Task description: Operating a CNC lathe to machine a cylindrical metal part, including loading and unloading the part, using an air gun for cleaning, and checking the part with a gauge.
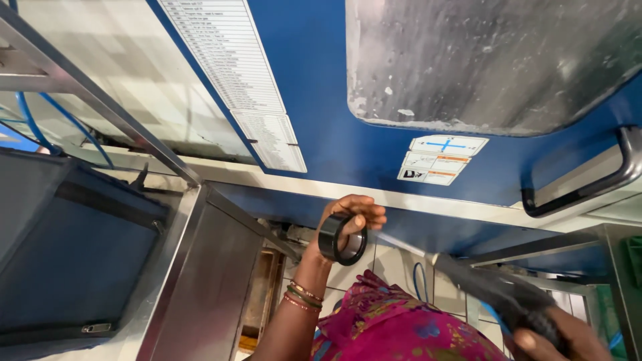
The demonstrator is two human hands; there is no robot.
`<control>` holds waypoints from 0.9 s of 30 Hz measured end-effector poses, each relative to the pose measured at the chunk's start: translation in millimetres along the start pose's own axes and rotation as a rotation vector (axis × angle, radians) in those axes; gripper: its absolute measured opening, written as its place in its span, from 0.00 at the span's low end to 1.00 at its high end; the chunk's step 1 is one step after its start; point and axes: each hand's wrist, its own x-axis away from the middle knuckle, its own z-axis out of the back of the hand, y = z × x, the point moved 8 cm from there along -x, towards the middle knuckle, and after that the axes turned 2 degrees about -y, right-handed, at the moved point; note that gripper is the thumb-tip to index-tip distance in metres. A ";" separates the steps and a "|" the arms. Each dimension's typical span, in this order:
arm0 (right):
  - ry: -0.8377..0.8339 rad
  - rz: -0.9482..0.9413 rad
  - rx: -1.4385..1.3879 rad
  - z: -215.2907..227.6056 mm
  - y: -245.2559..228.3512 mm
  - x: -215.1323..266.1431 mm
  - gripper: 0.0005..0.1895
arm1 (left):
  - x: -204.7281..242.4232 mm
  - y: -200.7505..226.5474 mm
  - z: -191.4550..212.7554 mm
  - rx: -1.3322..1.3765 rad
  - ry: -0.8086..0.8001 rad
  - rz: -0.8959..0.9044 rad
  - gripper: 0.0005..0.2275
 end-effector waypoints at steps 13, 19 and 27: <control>-0.267 -0.012 -0.253 -49.7 -114.1 19.2 0.40 | 48.0 -11.5 74.7 -0.495 0.774 0.239 0.14; -0.068 -0.164 -0.101 -46.2 -106.9 7.5 0.33 | 38.2 27.2 29.8 -0.181 0.487 0.106 0.21; -0.162 -0.140 -0.174 -67.5 -106.0 11.3 0.28 | 38.9 50.2 19.8 -0.055 0.434 0.094 0.26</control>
